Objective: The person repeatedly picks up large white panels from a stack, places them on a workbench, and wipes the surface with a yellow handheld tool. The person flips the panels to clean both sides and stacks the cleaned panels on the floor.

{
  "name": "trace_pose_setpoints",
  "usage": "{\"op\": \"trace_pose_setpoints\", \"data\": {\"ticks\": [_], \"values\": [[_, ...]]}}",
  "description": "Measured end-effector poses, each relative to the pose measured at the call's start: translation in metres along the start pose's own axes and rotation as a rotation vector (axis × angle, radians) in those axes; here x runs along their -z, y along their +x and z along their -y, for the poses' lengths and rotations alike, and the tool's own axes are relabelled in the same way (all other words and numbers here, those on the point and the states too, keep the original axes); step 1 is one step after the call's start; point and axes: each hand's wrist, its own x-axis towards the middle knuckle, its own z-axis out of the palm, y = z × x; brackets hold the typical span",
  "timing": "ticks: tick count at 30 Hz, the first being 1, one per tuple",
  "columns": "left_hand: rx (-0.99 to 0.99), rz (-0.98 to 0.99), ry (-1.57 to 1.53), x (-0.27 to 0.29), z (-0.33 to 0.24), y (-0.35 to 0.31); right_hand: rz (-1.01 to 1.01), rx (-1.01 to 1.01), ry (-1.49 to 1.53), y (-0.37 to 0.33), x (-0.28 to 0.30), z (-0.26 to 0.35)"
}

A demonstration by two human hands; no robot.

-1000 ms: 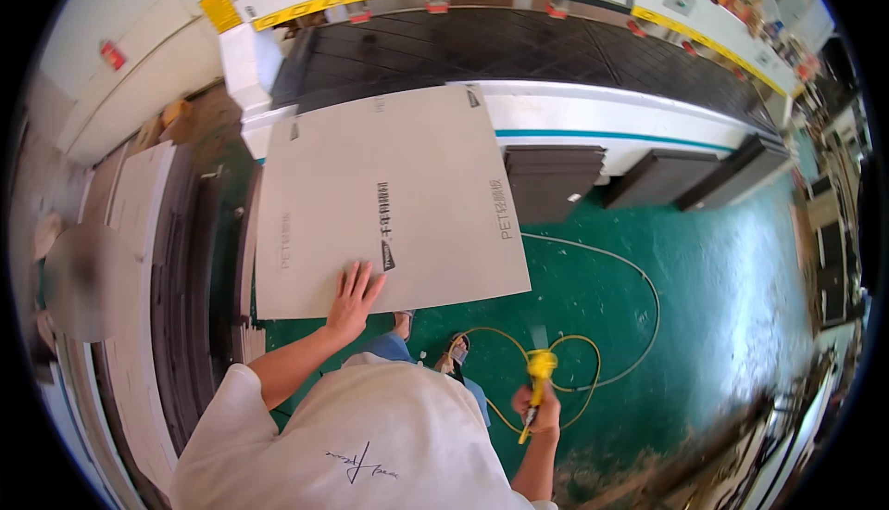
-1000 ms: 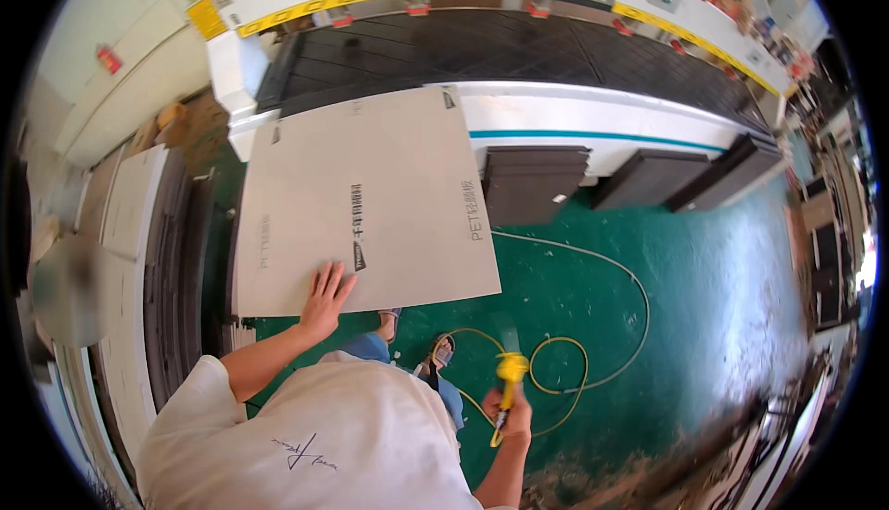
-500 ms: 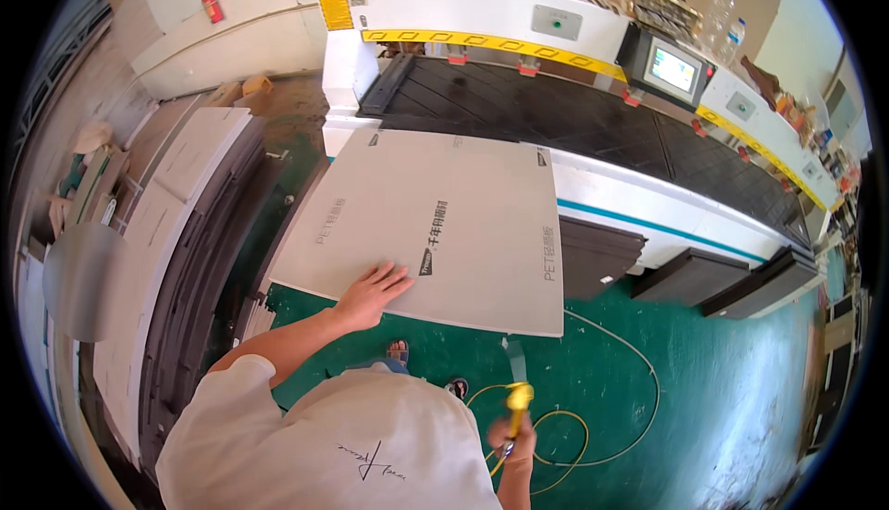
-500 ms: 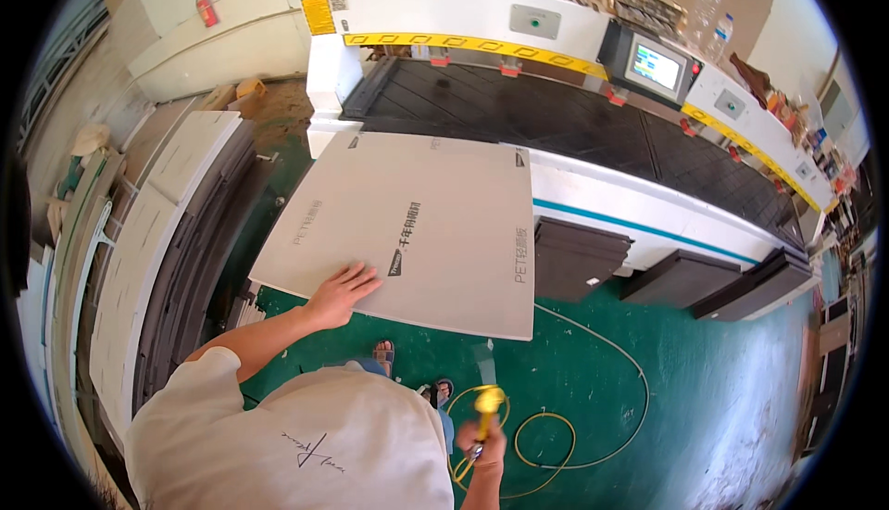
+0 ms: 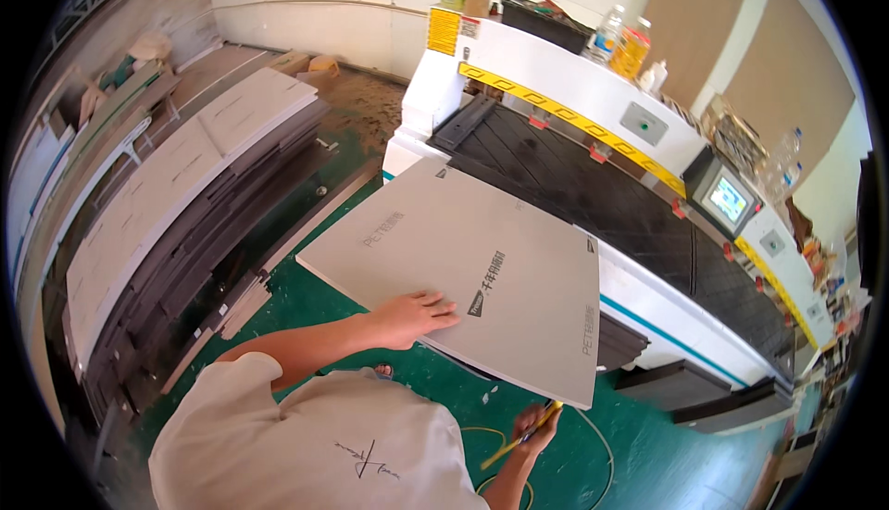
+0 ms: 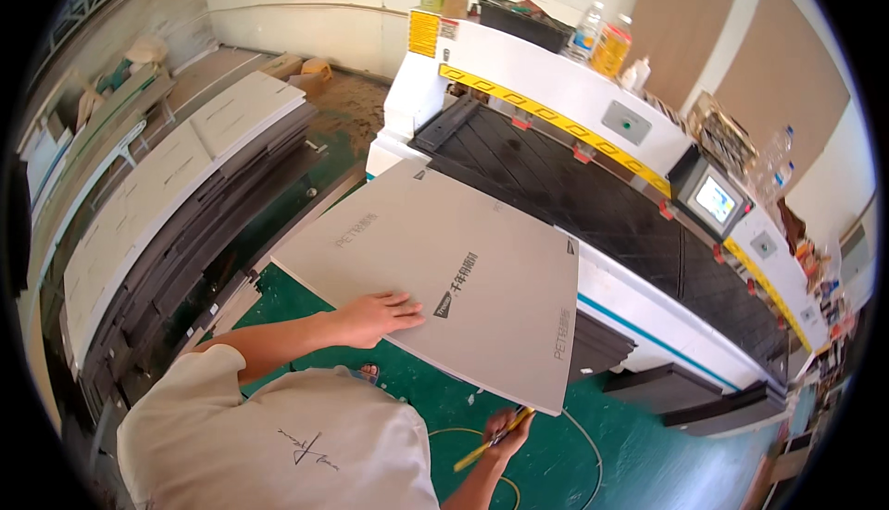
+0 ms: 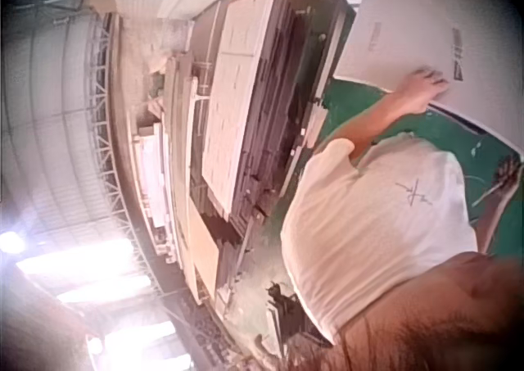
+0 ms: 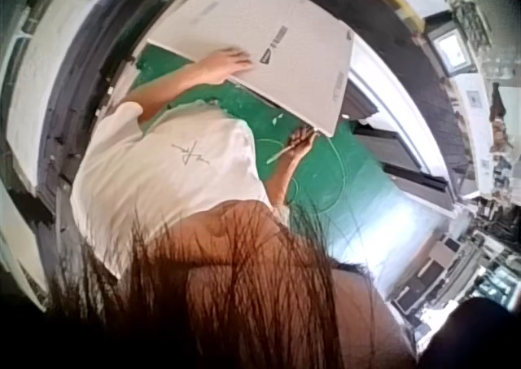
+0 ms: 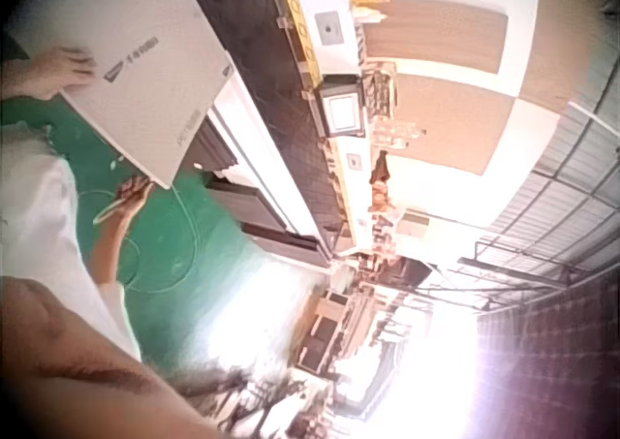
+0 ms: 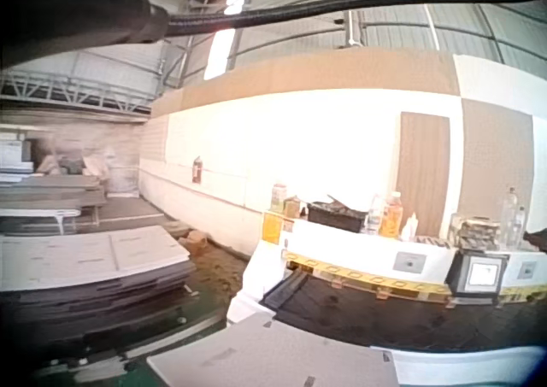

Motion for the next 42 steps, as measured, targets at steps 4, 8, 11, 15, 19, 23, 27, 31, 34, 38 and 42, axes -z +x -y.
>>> {"op": "trace_pose_setpoints", "data": {"ticks": [4, 8, 11, 15, 19, 23, 27, 31, 34, 38, 42], "values": [[-0.051, 0.0, -0.054, 0.005, 0.005, 0.018, -0.044, 0.215, -0.341, 0.123, -0.014, 0.022], [-0.01, -0.003, -0.045, 0.01, 0.009, 0.008, 0.013, 0.038, -0.421, 0.186, -0.026, -0.018], [-0.001, 0.014, -0.069, 0.011, 0.011, 0.007, 0.019, -0.062, -0.452, 0.206, -0.016, -0.049], [-0.004, 0.01, -0.059, 0.019, 0.008, 0.005, 0.032, -0.171, -0.461, 0.208, -0.013, -0.09], [-0.025, -0.001, -0.065, 0.017, 0.007, 0.008, 0.049, -0.249, -0.476, 0.207, -0.017, -0.121], [-0.025, -0.016, -0.074, 0.006, 0.008, 0.006, 0.09, -0.347, -0.504, 0.197, -0.019, -0.143], [-0.024, -0.084, -0.073, -0.011, 0.007, 0.005, 0.2, -0.538, -0.591, 0.143, -0.005, -0.12], [-0.024, -0.09, -0.088, -0.021, 0.006, 0.001, 0.004, -0.365, -0.445, 0.074, 0.009, -0.071], [-0.016, -0.062, -0.08, -0.024, 0.005, 0.0, -0.305, -0.056, -0.384, 0.017, -0.01, -0.042], [-0.017, -0.078, -0.087, -0.036, 0.008, -0.001, -0.213, -0.467, -0.695, -0.07, -0.04, -0.03], [-0.032, -0.073, -0.041, -0.031, 0.006, 0.002, -0.027, -0.011, 0.13, -0.11, -0.009, -0.015]]}}
